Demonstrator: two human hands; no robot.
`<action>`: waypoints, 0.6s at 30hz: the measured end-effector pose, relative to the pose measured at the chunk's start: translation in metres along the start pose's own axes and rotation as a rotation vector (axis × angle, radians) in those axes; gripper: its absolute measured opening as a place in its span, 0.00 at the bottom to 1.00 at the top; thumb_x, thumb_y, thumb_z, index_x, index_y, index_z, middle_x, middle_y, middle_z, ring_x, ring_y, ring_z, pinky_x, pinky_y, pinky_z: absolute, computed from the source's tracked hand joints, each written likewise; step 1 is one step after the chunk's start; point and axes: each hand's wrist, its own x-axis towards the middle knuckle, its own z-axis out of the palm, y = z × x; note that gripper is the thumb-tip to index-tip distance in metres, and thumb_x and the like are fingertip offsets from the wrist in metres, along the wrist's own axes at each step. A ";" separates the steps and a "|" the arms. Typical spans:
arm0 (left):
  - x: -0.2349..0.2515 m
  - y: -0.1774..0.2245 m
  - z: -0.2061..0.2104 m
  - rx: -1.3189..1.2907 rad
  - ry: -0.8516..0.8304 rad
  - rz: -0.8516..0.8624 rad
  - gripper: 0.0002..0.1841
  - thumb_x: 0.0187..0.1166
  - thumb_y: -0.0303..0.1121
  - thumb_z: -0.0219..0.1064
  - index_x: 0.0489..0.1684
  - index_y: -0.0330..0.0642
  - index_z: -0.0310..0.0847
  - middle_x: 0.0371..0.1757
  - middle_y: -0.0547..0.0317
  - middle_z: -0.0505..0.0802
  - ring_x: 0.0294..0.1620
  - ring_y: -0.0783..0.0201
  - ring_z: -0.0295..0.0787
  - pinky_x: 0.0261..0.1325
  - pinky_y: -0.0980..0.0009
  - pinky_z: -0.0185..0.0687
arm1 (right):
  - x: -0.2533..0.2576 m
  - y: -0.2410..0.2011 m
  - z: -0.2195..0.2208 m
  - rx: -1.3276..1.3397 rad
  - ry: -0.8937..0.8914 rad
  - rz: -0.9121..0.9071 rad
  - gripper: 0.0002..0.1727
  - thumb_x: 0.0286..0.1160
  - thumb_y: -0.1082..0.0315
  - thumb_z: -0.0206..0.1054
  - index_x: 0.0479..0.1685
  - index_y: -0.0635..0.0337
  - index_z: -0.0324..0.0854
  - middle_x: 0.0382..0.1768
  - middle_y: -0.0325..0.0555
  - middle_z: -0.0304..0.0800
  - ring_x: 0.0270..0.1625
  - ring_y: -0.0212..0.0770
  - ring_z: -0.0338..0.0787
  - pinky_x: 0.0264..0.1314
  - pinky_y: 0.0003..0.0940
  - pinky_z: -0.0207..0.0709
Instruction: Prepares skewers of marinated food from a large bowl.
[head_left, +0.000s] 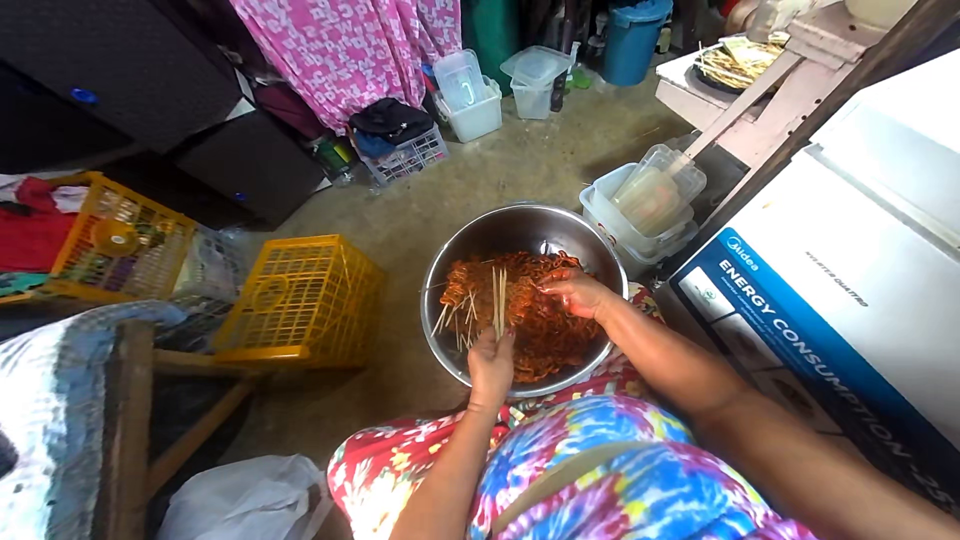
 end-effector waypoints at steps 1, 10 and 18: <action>0.000 0.001 0.000 -0.002 -0.012 0.003 0.06 0.83 0.26 0.59 0.36 0.40 0.80 0.15 0.71 0.75 0.12 0.75 0.67 0.17 0.77 0.66 | 0.000 0.001 0.000 -0.013 -0.009 -0.013 0.04 0.84 0.75 0.61 0.48 0.66 0.80 0.33 0.42 0.87 0.33 0.35 0.88 0.43 0.33 0.86; -0.001 0.000 -0.001 0.026 -0.049 0.010 0.06 0.82 0.26 0.59 0.37 0.39 0.81 0.15 0.72 0.76 0.12 0.76 0.68 0.18 0.77 0.67 | 0.000 0.003 0.001 -0.034 -0.004 -0.063 0.09 0.86 0.76 0.54 0.48 0.69 0.81 0.34 0.44 0.88 0.35 0.37 0.89 0.46 0.36 0.87; 0.000 -0.001 -0.001 0.048 -0.064 0.008 0.06 0.82 0.26 0.59 0.35 0.40 0.80 0.14 0.72 0.74 0.11 0.76 0.66 0.17 0.77 0.65 | 0.001 0.008 0.006 -0.224 0.090 -0.207 0.08 0.81 0.80 0.58 0.37 0.71 0.83 0.31 0.44 0.87 0.35 0.33 0.88 0.47 0.33 0.86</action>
